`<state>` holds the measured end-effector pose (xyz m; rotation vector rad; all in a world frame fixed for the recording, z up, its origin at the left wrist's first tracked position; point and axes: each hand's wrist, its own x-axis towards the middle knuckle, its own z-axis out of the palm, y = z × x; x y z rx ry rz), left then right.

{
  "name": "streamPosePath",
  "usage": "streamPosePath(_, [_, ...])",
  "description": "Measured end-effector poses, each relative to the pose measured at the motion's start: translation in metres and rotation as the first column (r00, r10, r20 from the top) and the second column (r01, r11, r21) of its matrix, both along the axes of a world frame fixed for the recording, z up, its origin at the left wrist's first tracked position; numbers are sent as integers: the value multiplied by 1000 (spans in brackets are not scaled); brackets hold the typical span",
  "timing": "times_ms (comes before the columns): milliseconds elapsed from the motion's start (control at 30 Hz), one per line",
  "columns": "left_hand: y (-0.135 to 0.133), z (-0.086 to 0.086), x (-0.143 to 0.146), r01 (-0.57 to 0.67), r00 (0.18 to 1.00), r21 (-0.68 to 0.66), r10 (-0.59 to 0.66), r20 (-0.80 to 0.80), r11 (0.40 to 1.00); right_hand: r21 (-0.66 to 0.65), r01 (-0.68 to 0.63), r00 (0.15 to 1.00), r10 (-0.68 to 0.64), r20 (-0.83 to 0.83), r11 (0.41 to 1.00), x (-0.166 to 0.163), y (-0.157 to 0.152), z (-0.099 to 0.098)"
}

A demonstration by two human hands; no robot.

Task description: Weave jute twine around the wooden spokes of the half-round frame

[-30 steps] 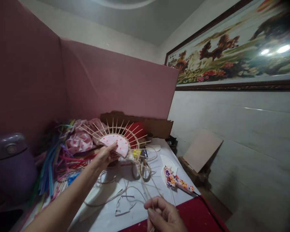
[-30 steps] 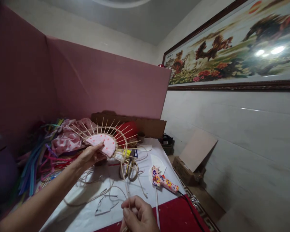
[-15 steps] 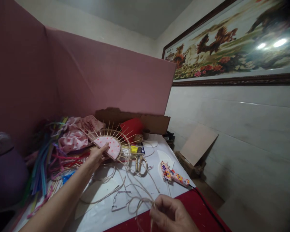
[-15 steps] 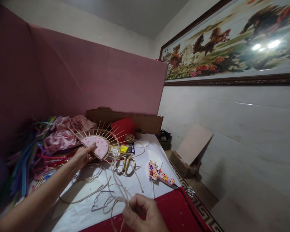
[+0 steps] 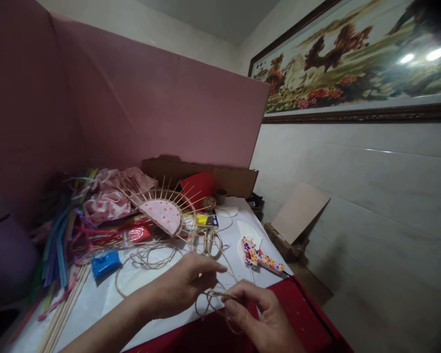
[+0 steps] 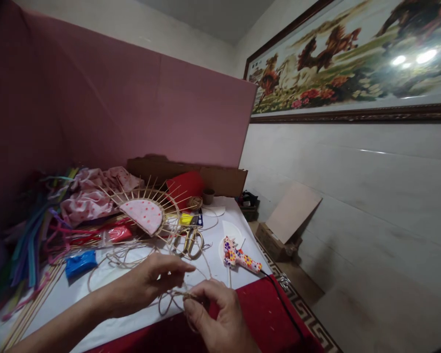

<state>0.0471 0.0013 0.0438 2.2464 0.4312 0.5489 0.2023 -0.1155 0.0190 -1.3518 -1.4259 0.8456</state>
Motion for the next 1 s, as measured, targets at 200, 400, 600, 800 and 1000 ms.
streamPosePath(200, [42, 11, -13, -200, 941, -79, 214, 262, 977, 132, 41, 964, -74, 254, 990, 11, -1, -12])
streamPosePath(400, [74, 29, -28, -414, 484, -542, 681, 549, 731, 120, -200, 743, 71, 666, 972, 23, -3, -41])
streamPosePath(600, [77, 33, -31, -365, 484, -594, 691, 537, 717, 155, -386, 577, 107, 810, 910, 29, 7, -58])
streamPosePath(800, [60, 29, -28, -386, 690, -408, 552, 468, 828, 239, -140, 835, -15, 551, 961, 17, 5, 6])
streamPosePath(1000, [36, 24, -11, -362, 867, -55, 357, 348, 931, 180, -7, 968, 52, -246, 984, -27, 46, 29])
